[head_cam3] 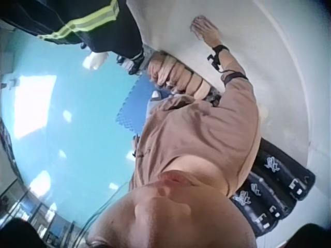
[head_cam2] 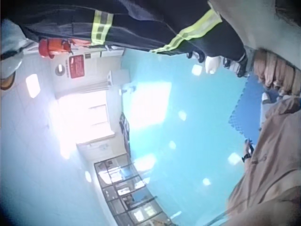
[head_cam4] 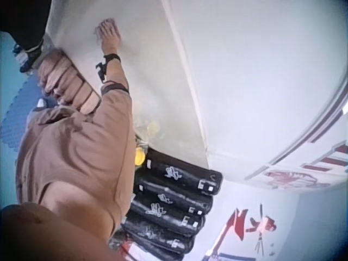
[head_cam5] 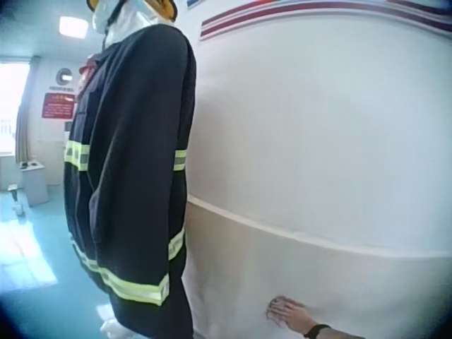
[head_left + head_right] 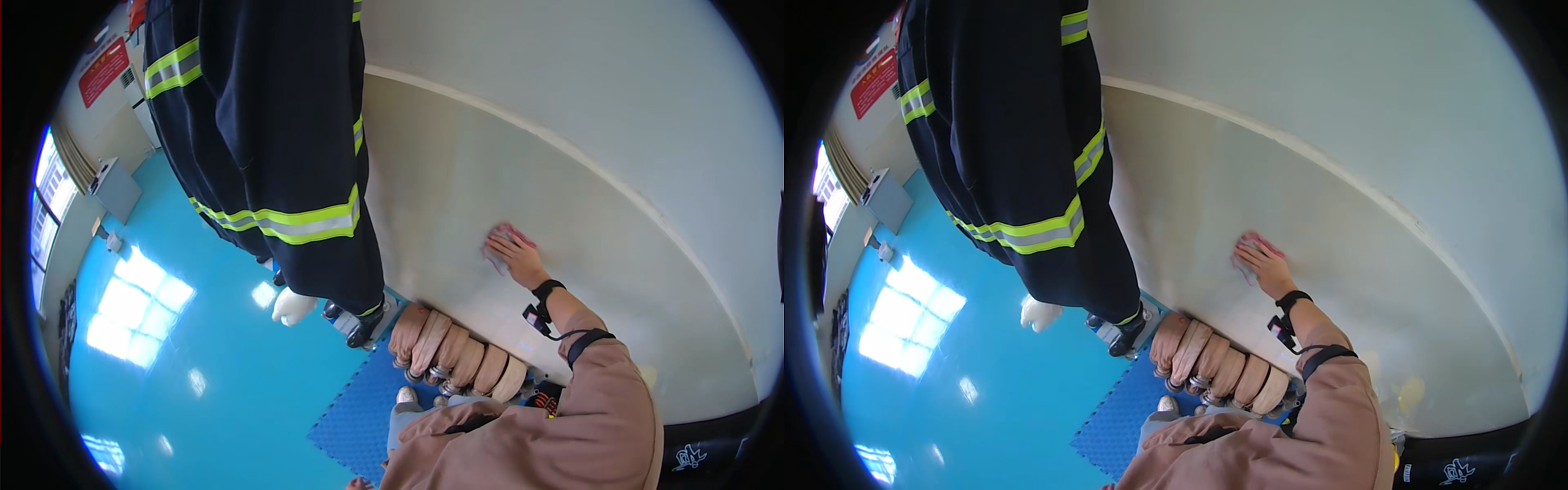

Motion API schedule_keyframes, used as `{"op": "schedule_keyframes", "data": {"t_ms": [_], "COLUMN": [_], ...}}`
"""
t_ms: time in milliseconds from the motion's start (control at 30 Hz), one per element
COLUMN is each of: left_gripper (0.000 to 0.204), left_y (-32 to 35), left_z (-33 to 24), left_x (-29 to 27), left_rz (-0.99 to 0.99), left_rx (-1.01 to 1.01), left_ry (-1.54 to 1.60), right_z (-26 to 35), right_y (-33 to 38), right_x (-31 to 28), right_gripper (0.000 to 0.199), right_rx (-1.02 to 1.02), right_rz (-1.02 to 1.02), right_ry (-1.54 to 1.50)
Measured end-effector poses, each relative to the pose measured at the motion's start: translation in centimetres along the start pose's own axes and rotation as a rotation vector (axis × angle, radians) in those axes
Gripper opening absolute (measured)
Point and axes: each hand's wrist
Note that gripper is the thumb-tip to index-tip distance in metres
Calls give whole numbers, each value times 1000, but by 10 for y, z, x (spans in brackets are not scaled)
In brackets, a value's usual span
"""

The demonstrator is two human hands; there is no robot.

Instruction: The user is wiping a white wall using a pink cloth.

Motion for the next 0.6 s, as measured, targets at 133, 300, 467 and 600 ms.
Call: {"op": "schedule_keyframes", "data": {"t_ms": [133, 300, 467, 600], "left_gripper": [45, 44, 44, 43], "left_y": [-3, -8, -15, -18], "left_z": [13, 15, 10, 5], "left_x": [-2, -1, 2, 3], "left_rz": [-14, -12, -2, -36], "left_rx": [-16, -7, 13, 54], "left_ry": [48, 72, 68, 81], "right_z": [-6, -19, -45, -39], "right_y": [3, -55, -136, -154], "right_x": [2, -70, -146, -166], "right_gripper": [62, 65, 68, 67], "right_rx": [-63, 29, 5, 76], "right_rz": [-8, -134, -258, -357], "right_ry": [162, 112, 288, 320]}}
Point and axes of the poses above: each hand's wrist, its own y-axis away from the middle knuckle, its own x-axis out of the palm, z = x × y, and after that the axes turned 4 degrees about y, right-handed
